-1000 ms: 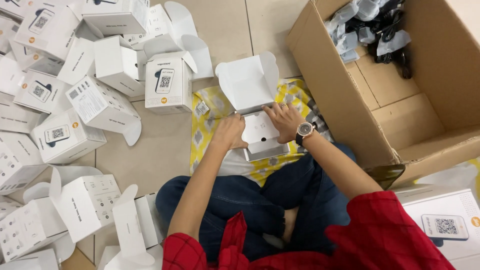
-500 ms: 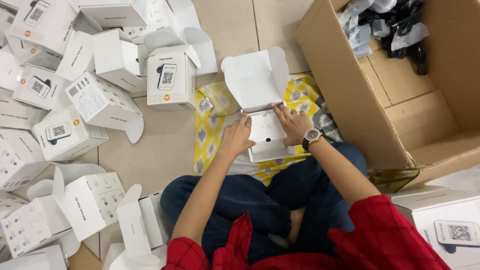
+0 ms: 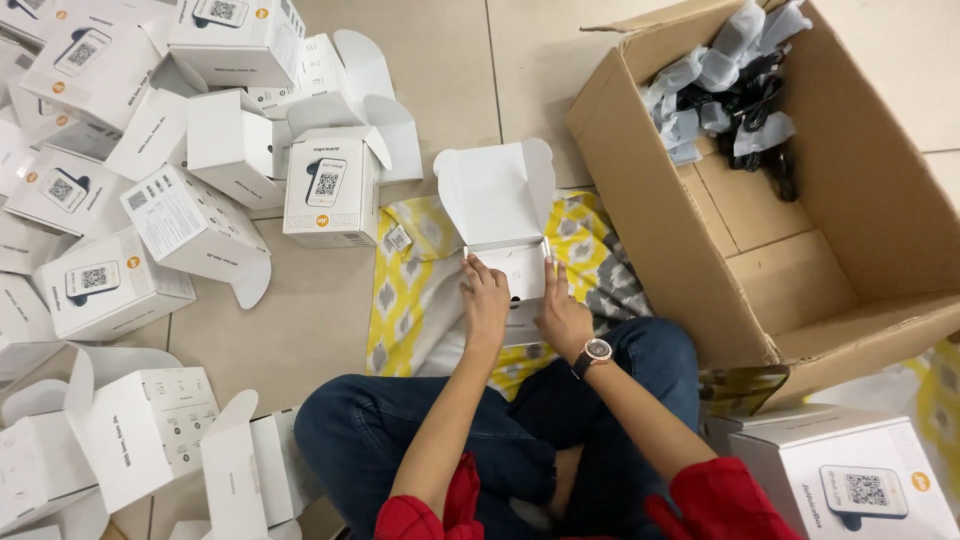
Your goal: The person packages electronic devices and power adapters into white retail boxes while sitting on the floor.
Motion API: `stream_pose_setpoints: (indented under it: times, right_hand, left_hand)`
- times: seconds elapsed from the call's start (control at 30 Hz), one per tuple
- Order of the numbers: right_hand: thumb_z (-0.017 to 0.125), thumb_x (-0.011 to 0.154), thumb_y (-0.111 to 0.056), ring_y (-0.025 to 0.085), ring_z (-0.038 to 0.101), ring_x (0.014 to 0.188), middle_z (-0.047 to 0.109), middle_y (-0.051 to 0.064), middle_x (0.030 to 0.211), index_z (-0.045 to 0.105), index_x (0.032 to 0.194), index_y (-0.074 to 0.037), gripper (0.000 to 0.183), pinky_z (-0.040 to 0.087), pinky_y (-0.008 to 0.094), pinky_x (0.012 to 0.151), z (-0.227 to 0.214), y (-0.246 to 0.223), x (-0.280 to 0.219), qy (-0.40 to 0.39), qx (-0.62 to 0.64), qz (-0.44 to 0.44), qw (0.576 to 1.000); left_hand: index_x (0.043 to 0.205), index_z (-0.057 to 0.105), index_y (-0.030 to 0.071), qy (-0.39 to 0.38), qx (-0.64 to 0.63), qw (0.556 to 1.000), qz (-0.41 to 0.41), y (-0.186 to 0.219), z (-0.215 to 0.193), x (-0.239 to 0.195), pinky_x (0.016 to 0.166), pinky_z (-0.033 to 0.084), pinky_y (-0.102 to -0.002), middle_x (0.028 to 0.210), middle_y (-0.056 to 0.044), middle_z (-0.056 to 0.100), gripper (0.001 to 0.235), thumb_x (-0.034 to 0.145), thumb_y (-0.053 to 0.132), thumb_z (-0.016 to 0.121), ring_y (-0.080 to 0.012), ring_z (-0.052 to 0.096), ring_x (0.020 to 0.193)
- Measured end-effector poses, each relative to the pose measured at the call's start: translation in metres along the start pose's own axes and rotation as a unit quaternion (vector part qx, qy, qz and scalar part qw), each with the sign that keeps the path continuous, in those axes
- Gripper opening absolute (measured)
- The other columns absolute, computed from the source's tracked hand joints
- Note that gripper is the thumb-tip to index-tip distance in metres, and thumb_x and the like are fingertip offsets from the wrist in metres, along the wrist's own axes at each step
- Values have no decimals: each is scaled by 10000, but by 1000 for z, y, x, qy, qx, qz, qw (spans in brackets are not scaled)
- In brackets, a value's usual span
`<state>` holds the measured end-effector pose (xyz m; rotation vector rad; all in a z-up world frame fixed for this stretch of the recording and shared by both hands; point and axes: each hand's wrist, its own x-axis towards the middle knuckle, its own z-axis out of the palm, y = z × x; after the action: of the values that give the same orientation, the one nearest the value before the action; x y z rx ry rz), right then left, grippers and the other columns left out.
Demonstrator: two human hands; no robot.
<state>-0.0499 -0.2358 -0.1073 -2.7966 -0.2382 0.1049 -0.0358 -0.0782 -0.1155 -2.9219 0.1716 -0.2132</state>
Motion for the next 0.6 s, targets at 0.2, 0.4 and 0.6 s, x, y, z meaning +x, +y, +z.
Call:
stream_pose_setpoints:
  times: [0.2, 0.4, 0.6]
  right_hand:
    - [622, 916, -159, 409, 723, 797, 416, 286, 1523, 52, 1641, -140, 923, 598, 480, 636, -5, -10, 4, -41, -50, 72, 995]
    - [714, 879, -319, 366, 723, 837, 630, 177, 1262, 148, 1628, -228, 944, 577, 476, 672, -5, -6, 0, -30, 83, 105, 990]
    - [755, 862, -418, 330, 730, 848, 664, 144, 1165, 225, 1591, -181, 932, 578, 454, 665, -5, -15, 11, -45, 32, 139, 989]
  left_hand:
    - [1229, 616, -4, -110, -241, 963, -43, -25, -83, 9, 1128, 386, -516, 1479, -269, 421, 657, 742, 400, 792, -399, 369, 1393]
    - [1254, 647, -3, 11, -406, 901, -154, -65, -30, 74, 1023, 395, -525, 1432, -375, 348, 750, 774, 536, 852, -502, 342, 1328]
    - [1396, 516, -79, 53, -483, 872, -58, -62, 11, 77, 1042, 488, -460, 1428, -264, 496, 839, 877, 536, 754, -426, 551, 1282]
